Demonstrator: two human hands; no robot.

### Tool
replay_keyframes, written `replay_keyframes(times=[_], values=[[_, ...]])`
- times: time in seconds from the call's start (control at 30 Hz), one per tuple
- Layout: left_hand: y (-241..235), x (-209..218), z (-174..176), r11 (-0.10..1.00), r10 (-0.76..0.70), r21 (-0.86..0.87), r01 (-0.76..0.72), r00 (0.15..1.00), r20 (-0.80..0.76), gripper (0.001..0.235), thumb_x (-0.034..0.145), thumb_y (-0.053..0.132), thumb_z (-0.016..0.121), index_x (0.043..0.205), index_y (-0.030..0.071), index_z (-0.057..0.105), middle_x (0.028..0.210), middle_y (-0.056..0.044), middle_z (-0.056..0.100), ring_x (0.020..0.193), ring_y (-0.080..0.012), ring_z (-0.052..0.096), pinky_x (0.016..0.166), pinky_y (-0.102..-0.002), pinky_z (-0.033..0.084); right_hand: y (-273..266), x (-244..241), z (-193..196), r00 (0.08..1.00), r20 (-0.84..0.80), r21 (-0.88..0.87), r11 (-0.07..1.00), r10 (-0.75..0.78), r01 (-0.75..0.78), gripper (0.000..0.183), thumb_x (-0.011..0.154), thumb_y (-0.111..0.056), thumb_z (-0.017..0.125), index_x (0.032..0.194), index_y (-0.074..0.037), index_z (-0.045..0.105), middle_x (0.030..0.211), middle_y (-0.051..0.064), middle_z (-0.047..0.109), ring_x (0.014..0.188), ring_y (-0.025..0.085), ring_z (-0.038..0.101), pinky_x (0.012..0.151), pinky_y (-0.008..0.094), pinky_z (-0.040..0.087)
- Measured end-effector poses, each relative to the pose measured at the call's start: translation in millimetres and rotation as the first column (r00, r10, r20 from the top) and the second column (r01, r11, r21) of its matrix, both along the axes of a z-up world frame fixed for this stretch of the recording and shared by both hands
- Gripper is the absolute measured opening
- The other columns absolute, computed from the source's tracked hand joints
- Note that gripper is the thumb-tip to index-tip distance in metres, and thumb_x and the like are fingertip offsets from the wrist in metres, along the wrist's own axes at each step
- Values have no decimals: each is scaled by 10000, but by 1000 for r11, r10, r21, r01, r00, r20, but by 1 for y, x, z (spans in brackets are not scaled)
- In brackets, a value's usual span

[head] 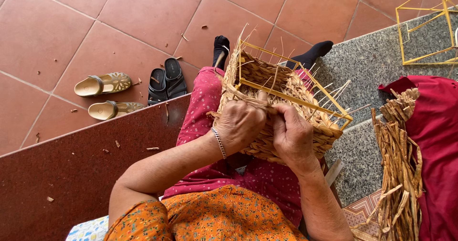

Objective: The person weaves a rectangular basket using dried palm leaves, interlacing them through a yellow wire frame. They occasionally trim excess material with scissors and continue weaving around the frame.

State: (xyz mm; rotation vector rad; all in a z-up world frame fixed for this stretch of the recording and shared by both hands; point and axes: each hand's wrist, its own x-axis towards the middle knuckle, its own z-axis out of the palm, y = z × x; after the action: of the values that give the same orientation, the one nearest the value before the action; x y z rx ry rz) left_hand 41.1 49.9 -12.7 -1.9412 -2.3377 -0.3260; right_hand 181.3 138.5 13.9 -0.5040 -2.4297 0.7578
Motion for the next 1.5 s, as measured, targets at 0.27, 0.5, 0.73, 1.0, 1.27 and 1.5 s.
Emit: replay_keyframes(times=[0.27, 0.5, 0.73, 1.0, 1.27, 1.5], values=[[4, -18, 5, 833, -156, 551, -55, 931, 329, 99, 1021, 176, 635, 979, 89, 653, 777, -72, 632, 618, -155, 589, 510, -315, 470, 0, -1, -2, 998, -67, -47, 999, 4, -7, 92, 1055, -47, 617, 1143, -37, 594, 889, 73, 737, 804, 181, 762, 663, 302, 623], [-40, -5, -21, 826, -480, 377, -419, -172, 860, 172, 1083, 89, 531, 1065, -4, 676, 820, -33, 669, 613, -48, 535, 539, -218, 440, -4, -16, 2, 994, -95, 136, 988, -59, 72, 115, 963, -36, 731, 1062, -76, 690, 952, 110, 677, 756, 183, 693, 610, 288, 575], [-77, -4, 15, 750, -477, 642, -159, 541, 692, 217, 1018, 55, 616, 1227, 25, 667, 1357, -241, 629, 1050, -247, 710, 862, -364, 615, -5, -27, 10, 1000, -19, 237, 971, 16, -11, 96, 920, -41, 776, 1003, -60, 730, 945, 75, 733, 821, 204, 728, 709, 332, 608], [-77, -57, 3, 870, -29, 468, -157, 930, 366, 242, 1000, 170, 715, 1199, 45, 654, 1003, -95, 652, 901, -280, 666, 790, -431, 569, 1, -21, -11, 998, -46, 166, 984, -51, 58, 92, 927, -49, 810, 959, -39, 725, 903, 80, 750, 779, 177, 735, 662, 299, 604], [-84, -59, -4, 883, 18, 386, -268, 840, 542, 231, 1000, 177, 689, 1183, 52, 625, 1106, -148, 609, 854, -266, 668, 675, -344, 545, 5, -38, -53, 983, -138, 406, 898, -121, 168, 142, 945, 28, 779, 1026, -37, 681, 974, 128, 694, 671, 126, 652, 502, 195, 566], [-96, -40, 6, 926, -119, 370, 69, 987, 112, 361, 852, 142, 695, 1174, 63, 554, 1183, -143, 601, 1047, -302, 625, 862, -446, 499, 0, -25, -1, 988, 33, 342, 927, 151, -153, 287, 953, 15, 722, 1235, -35, 689, 1157, 103, 713, 996, 264, 753, 881, 332, 649]])
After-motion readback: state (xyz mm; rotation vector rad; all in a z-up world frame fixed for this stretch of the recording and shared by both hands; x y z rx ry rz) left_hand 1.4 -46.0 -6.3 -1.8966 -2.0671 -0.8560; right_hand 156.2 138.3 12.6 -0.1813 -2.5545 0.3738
